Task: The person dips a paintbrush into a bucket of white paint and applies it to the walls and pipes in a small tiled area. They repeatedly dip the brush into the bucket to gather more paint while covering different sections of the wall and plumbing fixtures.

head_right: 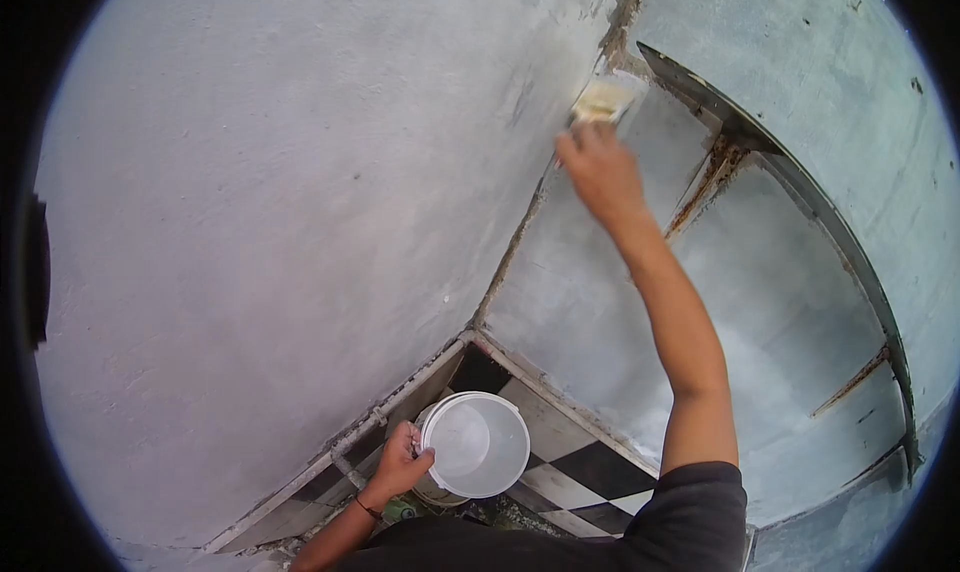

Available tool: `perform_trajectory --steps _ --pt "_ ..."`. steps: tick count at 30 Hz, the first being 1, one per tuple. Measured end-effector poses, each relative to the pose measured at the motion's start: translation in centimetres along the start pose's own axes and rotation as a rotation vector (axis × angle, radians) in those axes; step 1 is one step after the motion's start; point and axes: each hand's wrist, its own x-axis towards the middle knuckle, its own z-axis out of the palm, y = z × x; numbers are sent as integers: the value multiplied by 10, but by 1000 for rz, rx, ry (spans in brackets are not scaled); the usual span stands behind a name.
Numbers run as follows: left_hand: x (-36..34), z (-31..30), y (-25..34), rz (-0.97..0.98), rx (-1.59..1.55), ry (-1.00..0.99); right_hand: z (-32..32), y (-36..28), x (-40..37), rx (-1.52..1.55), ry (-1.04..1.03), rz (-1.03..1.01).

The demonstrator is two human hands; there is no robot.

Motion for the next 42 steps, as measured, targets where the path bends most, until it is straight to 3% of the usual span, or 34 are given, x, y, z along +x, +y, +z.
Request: perform_trajectory --steps 3,5,6,8,9,11,12,13,14,15,17,21,28,33,40,42 --pt "-3 3 -10 -140 -191 43 20 -47 -50 92 -92 -146" --pt "-3 1 -15 -135 -149 39 25 -83 -82 179 -153 -183" --pt "-4 0 -16 -126 -111 37 19 -97 -92 181 -155 -171" --pt "-4 -2 -11 -133 -119 29 11 -113 -105 408 -379 -134" --pt "-3 -1 -6 -138 -141 31 3 -113 -106 411 -369 -129" --pt "-1 1 12 -122 -123 43 -16 -106 -104 571 -76 141" --pt "-1 3 19 -106 -110 51 -21 -95 -101 579 -63 143" --pt "-1 6 23 -100 -94 60 -22 -79 -95 589 144 233" --pt "-1 10 26 -180 -177 84 -19 -66 -90 593 350 325" --pt "-1 13 28 -260 -260 108 -11 -58 -84 599 365 333" --pt "0 19 24 -207 -199 137 2 -43 -76 749 696 612" --pt "1 29 2 -31 -19 180 56 -59 -92 946 740 842" --pt "-6 41 20 -146 -56 176 59 -119 -176 1110 451 947" --pt "-10 47 29 -158 -56 156 51 -62 -133 1043 368 1052" --pt "-15 51 34 -128 0 149 23 20 -28 991 841 950" --pt "-17 50 33 -120 7 157 25 28 -17 890 1063 802"
